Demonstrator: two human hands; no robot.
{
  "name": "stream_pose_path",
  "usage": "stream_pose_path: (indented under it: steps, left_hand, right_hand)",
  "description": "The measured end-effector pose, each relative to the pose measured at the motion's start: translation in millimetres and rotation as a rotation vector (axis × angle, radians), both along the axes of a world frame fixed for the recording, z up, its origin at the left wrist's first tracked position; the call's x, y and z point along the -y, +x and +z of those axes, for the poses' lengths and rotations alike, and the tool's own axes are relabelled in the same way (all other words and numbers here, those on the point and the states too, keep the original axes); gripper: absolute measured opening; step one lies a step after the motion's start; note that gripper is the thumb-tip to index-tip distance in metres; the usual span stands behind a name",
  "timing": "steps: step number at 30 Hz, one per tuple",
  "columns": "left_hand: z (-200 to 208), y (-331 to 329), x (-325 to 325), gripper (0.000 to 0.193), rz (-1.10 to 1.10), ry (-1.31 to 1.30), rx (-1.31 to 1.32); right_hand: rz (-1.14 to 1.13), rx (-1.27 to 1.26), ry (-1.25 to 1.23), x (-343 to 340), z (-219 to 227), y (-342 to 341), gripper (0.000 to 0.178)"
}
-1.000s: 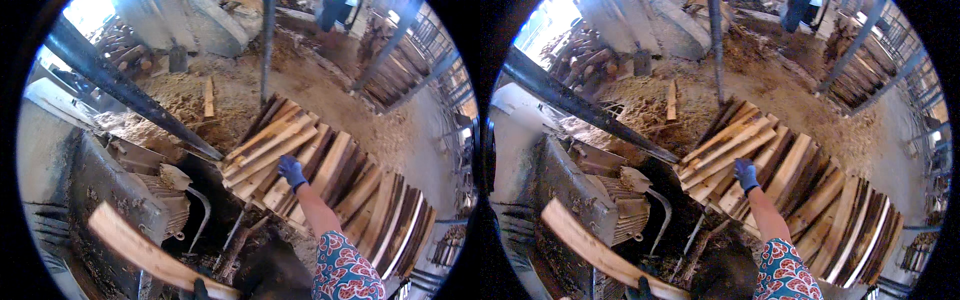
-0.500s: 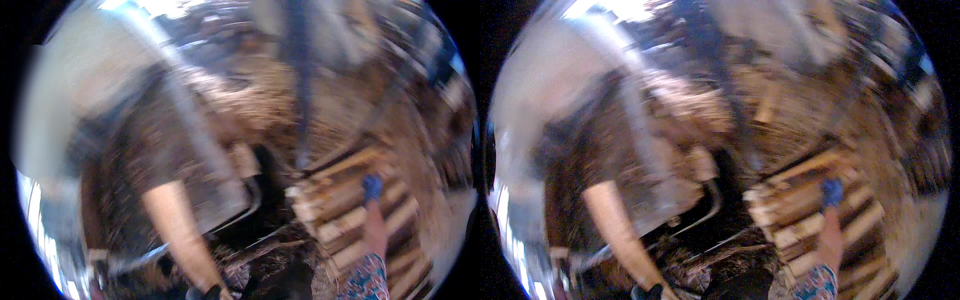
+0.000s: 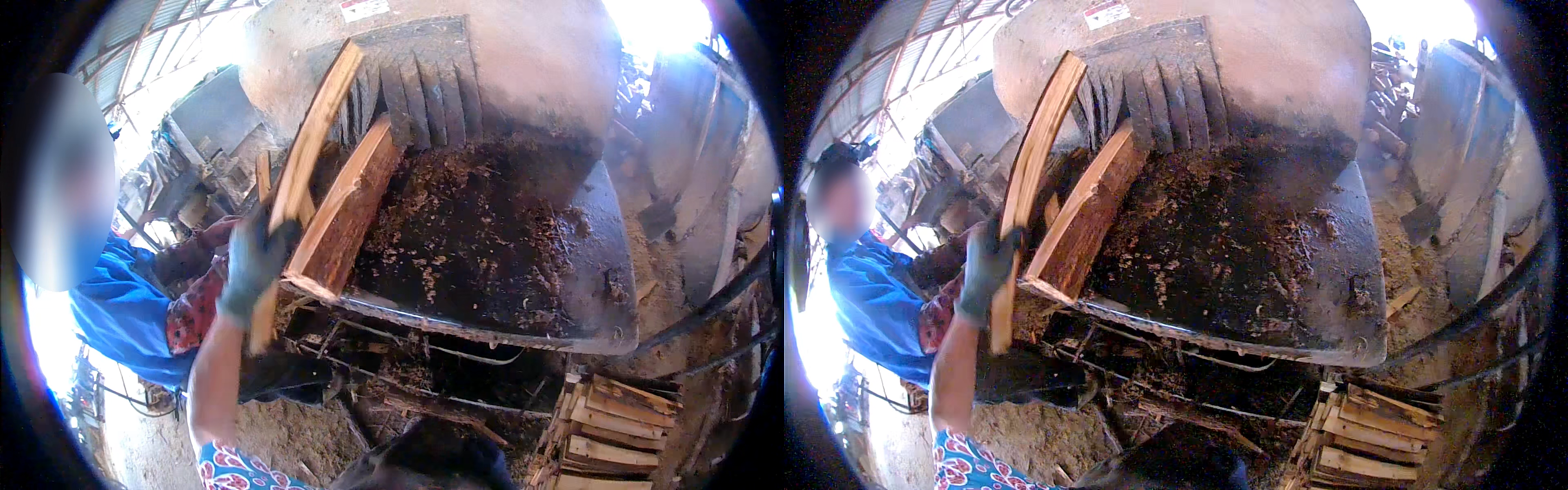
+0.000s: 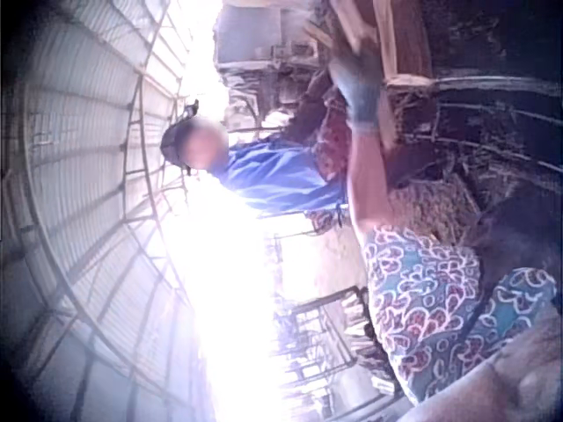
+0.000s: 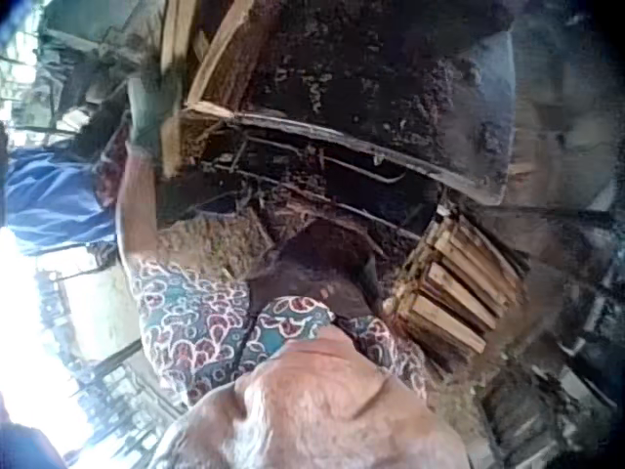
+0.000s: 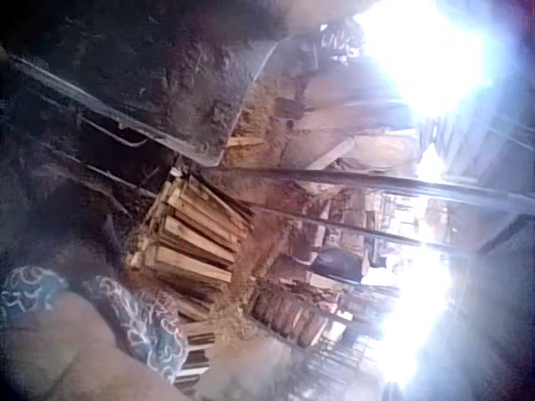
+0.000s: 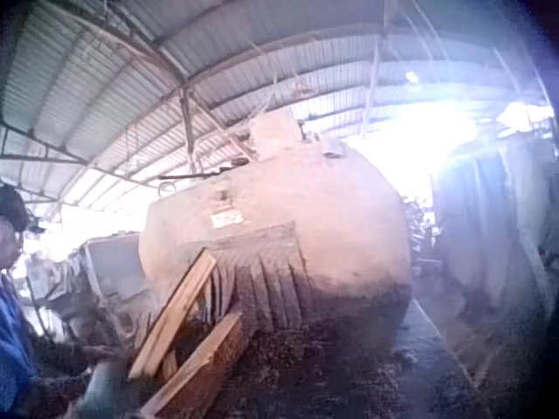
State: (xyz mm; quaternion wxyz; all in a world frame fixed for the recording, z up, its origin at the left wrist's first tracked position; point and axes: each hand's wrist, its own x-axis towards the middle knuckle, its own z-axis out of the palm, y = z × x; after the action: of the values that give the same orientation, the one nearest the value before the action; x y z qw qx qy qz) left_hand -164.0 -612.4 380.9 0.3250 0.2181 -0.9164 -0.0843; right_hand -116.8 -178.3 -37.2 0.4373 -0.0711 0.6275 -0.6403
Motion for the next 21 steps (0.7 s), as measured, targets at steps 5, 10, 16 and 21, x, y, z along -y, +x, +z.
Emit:
stream_pose_path:
  steps: [5, 10, 16, 21]
  left_hand:
    - [-49, -63, 127, 0.053, 0.134, -0.101, 0.177]
    - [-127, -68, 136, 0.061, -0.478, 0.27, 0.197]
    - [-119, -27, 86, 0.059, -0.381, 0.521, 0.037]
    - [-101, -7, 40, 0.068, -0.349, 0.555, 0.137]
  right_hand:
    - [0.042, -0.212, -0.227, 116, 92, -14, 0.046]
    - [0.073, 0.23, -0.531, 212, 168, -42, 0.061]
    - [-0.036, 0.246, -0.774, 316, 250, -70, 0.052]
    - [-0.092, 0.432, -0.689, 292, 239, -48, 0.053]
